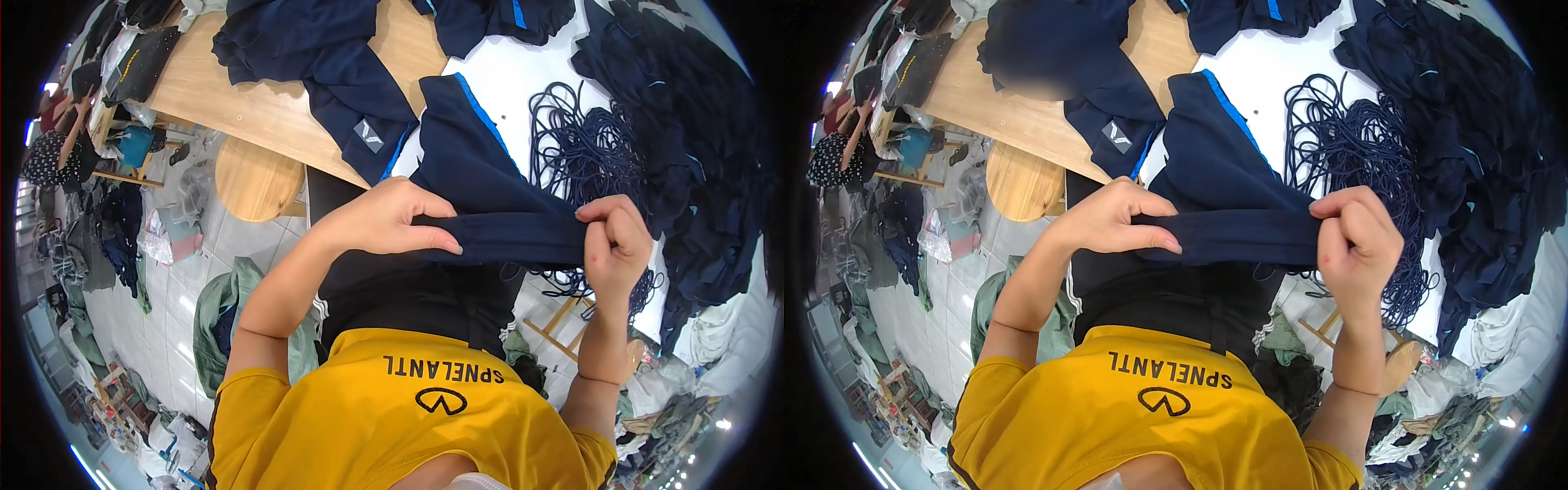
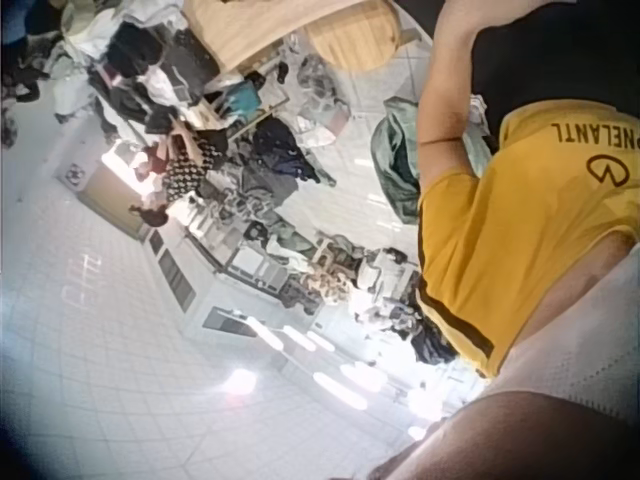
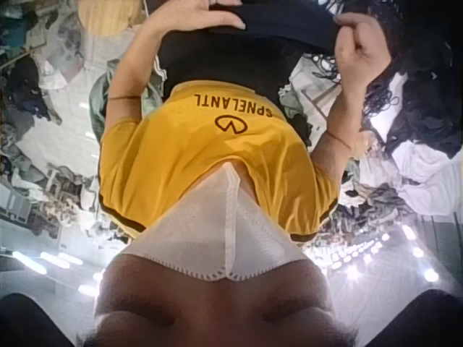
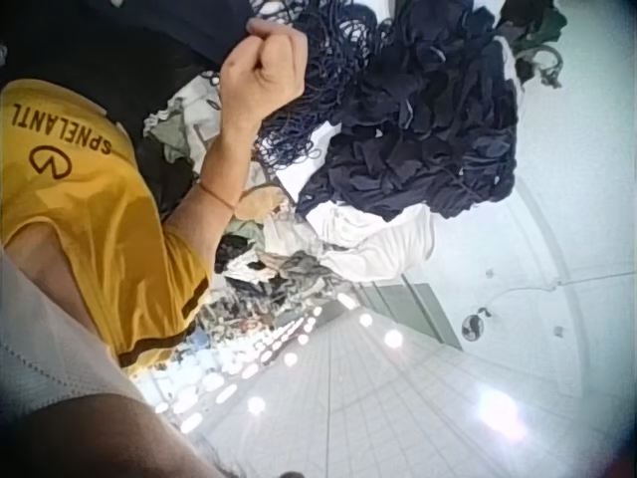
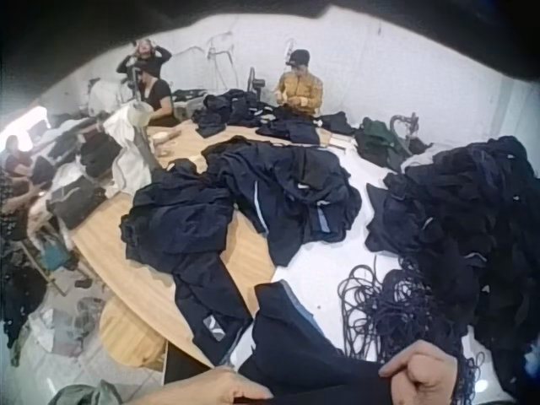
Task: Threading a drawstring through the waistband channel of a pair of shorts using a long metal threading needle.
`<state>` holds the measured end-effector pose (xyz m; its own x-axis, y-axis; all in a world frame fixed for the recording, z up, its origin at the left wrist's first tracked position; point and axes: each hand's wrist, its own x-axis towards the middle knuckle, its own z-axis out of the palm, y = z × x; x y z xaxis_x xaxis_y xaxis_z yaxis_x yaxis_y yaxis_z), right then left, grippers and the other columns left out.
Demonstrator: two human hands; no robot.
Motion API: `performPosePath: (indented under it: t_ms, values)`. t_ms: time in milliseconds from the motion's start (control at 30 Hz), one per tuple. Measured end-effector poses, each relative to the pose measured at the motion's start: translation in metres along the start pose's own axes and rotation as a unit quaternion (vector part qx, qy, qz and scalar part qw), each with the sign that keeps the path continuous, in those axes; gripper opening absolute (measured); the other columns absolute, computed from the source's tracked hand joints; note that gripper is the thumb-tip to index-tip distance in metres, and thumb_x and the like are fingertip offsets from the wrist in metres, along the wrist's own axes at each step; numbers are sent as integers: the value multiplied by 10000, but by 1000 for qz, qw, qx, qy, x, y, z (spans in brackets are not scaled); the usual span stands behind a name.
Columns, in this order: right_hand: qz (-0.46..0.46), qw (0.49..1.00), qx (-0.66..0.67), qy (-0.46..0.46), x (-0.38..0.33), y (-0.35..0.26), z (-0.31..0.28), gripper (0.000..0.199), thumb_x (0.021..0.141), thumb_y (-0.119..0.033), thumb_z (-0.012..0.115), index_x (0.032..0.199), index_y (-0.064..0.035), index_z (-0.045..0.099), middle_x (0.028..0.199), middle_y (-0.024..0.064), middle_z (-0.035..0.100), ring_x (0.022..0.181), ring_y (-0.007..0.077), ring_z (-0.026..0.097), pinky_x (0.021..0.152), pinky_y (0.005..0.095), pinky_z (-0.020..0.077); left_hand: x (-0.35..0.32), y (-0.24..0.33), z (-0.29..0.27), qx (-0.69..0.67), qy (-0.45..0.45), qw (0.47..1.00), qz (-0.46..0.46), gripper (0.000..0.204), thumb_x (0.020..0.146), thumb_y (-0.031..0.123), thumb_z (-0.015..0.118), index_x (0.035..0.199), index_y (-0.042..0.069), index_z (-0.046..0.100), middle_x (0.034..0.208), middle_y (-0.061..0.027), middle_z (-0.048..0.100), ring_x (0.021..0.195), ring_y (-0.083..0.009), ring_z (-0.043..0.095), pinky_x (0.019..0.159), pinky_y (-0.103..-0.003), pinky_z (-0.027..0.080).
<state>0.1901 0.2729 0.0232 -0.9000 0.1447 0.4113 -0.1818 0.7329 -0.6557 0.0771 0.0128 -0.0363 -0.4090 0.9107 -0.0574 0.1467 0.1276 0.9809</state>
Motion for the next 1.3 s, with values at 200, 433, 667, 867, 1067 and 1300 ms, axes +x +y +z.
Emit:
performPosePath:
  t_ms: [200, 433, 667, 867, 1067, 1300]
  values:
    - [-5, 999, -7, 43, 5, -3, 7, 164, 654, 187, 471, 608, 35, 513, 722, 92, 624, 560, 98, 512, 498, 203, 366, -4, -10, 7, 46, 48, 998, 10, 186, 804, 150, 727, 871, -17, 680, 779, -92, 697, 690, -142, 651, 638, -236, 472]
    - [-92, 988, -77, 95, 9, 2, 0, 166, 663, 183, 493, 591, 35, 508, 700, 95, 623, 493, 89, 483, 446, 200, 350, -15, 2, -10, -52, 4, 998, -38, 261, 827, 237, 717, 864, -15, 658, 657, -74, 593, 588, -79, 484, 562, -258, 404]
    - [-38, 998, 49, 25, 14, -7, 29, 193, 677, 176, 539, 601, 21, 452, 856, 129, 643, 622, 135, 564, 554, 210, 434, 0, -8, 7, 55, 40, 998, 4, 226, 763, 182, 766, 874, 0, 689, 771, -89, 698, 672, -149, 663, 608, -231, 471]
    - [-13, 977, 164, -135, 4, -31, 64, 603, 623, -130, 835, 1128, -53, 513, 1318, 214, 454, 1130, 329, 539, 942, 382, 455, 9, -13, 34, 130, 175, 971, 94, 189, 739, 226, 727, 829, 70, 672, 667, -103, 630, 626, -281, 621, 553, -347, 455]
    - [-11, 989, -55, -139, -2, 9, 71, 1038, 584, 51, 778, 1442, -118, 220, 1500, 211, 186, 1290, 391, 396, 1002, 448, 434, -15, -28, 8, 302, 399, 842, 201, 211, 616, 198, 810, 746, 128, 659, 607, -11, 598, 538, -201, 574, 518, -313, 411]
    - [60, 962, -116, -240, -58, 9, 63, 1031, 629, -174, 832, 1455, -104, 218, 1490, 284, 144, 1372, 454, 217, 1036, 655, 224, -63, 10, -108, 626, 382, 642, 223, 266, 604, 281, 805, 701, 101, 636, 547, 30, 481, 497, -149, 461, 503, -281, 331]
